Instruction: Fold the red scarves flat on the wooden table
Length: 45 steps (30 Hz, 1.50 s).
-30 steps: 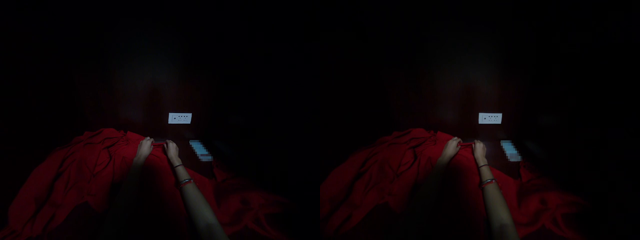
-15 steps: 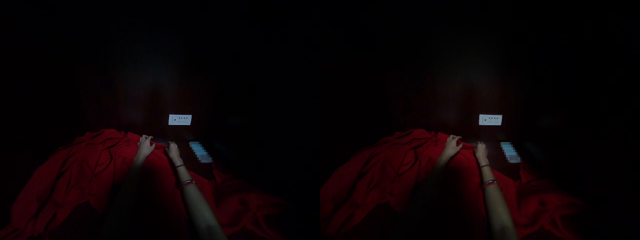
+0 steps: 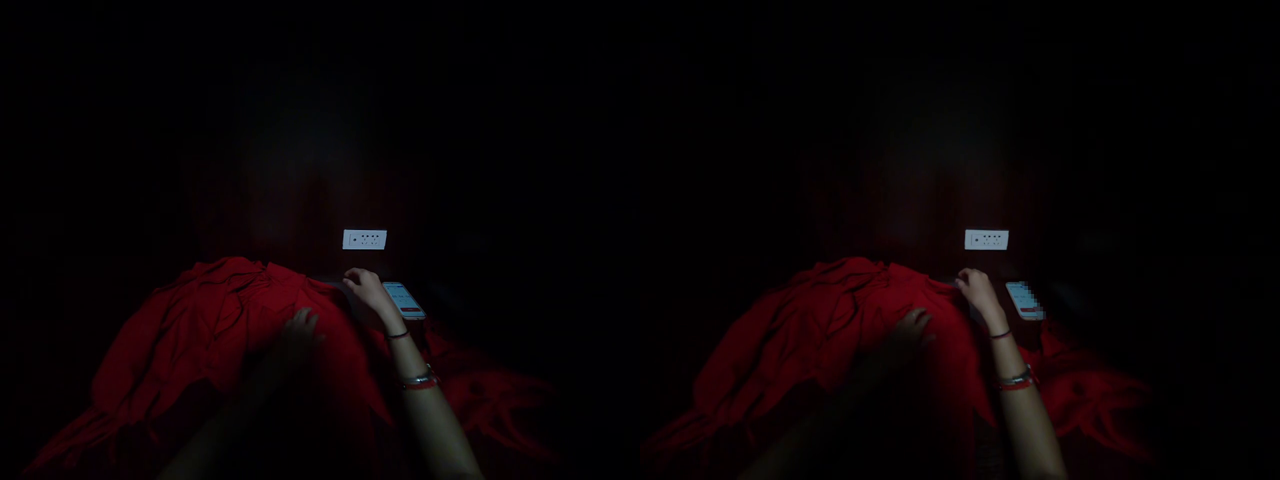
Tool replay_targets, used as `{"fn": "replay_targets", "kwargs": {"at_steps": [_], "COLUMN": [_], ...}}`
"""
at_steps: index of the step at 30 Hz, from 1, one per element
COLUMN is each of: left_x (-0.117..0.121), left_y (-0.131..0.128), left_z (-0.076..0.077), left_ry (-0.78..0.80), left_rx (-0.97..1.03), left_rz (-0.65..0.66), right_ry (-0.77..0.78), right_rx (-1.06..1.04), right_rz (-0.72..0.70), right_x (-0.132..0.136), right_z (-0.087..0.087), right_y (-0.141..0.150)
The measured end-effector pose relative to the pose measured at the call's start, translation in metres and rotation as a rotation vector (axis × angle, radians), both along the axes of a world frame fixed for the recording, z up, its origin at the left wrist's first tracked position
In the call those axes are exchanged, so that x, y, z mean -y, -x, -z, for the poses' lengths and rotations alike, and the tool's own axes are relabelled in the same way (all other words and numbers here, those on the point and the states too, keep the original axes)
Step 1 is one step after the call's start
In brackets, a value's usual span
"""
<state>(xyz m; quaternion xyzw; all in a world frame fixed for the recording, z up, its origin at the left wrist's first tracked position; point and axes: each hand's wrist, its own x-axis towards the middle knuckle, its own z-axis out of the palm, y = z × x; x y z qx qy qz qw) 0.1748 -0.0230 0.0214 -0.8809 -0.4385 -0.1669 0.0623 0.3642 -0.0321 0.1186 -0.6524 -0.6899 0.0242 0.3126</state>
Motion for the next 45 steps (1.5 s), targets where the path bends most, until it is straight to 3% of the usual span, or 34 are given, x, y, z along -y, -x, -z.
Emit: {"fn": "replay_targets", "kwargs": {"at_steps": [3,5,8,12,17,24,28,34,41,45], "left_x": [0.023,0.03,0.031,0.029,0.033,0.038,0.034,0.016,0.003,0.002], "left_y": [0.011,0.018,0.022,0.02,0.021,0.022,0.028,0.037,0.035,0.035], "left_z": [0.052,0.073,0.079,0.073,0.069,0.063,0.052,0.03,0.03,0.03], "left_ry": [-0.085,-0.114,-0.129,-0.136,-0.189,-0.118,-0.098,-0.111,-0.058,-0.063], "left_rx": [-0.032,-0.035,-0.039,-0.053,-0.046,-0.026,0.04,0.135,0.083,0.146], "left_rz": [0.142,0.177,0.185,0.153,0.123,-0.003,-0.034,-0.293,-0.3,-0.296], "right_ry": [0.235,0.349,0.506,0.462,0.397,0.406,0.341,0.247,0.141,0.101], "right_rx": [0.127,0.189,0.262,0.337,0.377,0.365,0.29,0.289,0.399,0.45], "right_rz": [-0.151,-0.266,-0.283,-0.246,-0.277,-0.312,-0.293,-0.23,-0.111,-0.066], "right_x": [0.032,0.053,0.078,0.091,0.085,0.077,0.08,0.079,0.074,0.072], "right_z": [0.019,0.046,0.089,0.121,0.123,0.12,0.118,0.119,0.118,0.109], "right_y": [0.003,0.007,0.011,0.008,0.001,0.004,0.004,-0.004,0.007,0.013]}}
